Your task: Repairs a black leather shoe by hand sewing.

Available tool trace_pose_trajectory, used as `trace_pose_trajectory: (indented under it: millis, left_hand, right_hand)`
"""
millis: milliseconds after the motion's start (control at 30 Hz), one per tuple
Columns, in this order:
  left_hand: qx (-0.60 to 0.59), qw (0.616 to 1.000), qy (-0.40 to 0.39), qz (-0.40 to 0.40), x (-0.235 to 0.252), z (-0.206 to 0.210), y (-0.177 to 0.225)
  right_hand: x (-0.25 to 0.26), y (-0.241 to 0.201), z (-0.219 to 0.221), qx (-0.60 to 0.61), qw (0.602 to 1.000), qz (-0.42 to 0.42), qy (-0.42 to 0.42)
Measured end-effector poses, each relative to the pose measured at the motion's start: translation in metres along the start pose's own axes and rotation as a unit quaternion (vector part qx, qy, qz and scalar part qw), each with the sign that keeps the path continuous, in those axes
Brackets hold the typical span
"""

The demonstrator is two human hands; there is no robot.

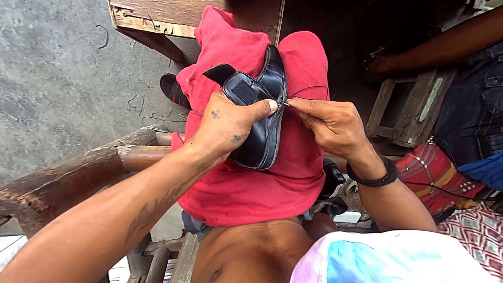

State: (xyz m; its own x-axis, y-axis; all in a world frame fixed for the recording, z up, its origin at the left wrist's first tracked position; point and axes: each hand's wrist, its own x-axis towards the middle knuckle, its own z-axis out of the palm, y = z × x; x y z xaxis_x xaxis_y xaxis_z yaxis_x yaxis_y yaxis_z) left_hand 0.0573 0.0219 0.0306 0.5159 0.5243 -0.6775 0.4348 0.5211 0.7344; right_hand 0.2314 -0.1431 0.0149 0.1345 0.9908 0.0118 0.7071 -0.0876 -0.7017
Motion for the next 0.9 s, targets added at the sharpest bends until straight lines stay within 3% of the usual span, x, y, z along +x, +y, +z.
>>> trace_pose_trajectory:
  millis: [533,900]
  left_hand:
    - [0.006,0.999,-0.041,-0.004,0.006,-0.008,-0.001]
    - [-0.006,0.999,-0.041,0.005,0.0,-0.008,-0.008]
  right_hand:
    - [0.013,0.011,-0.002,0.069,0.997,0.016,-0.027]
    - [0.016,-0.014,-0.023,-0.085,0.991,0.01,-0.105]
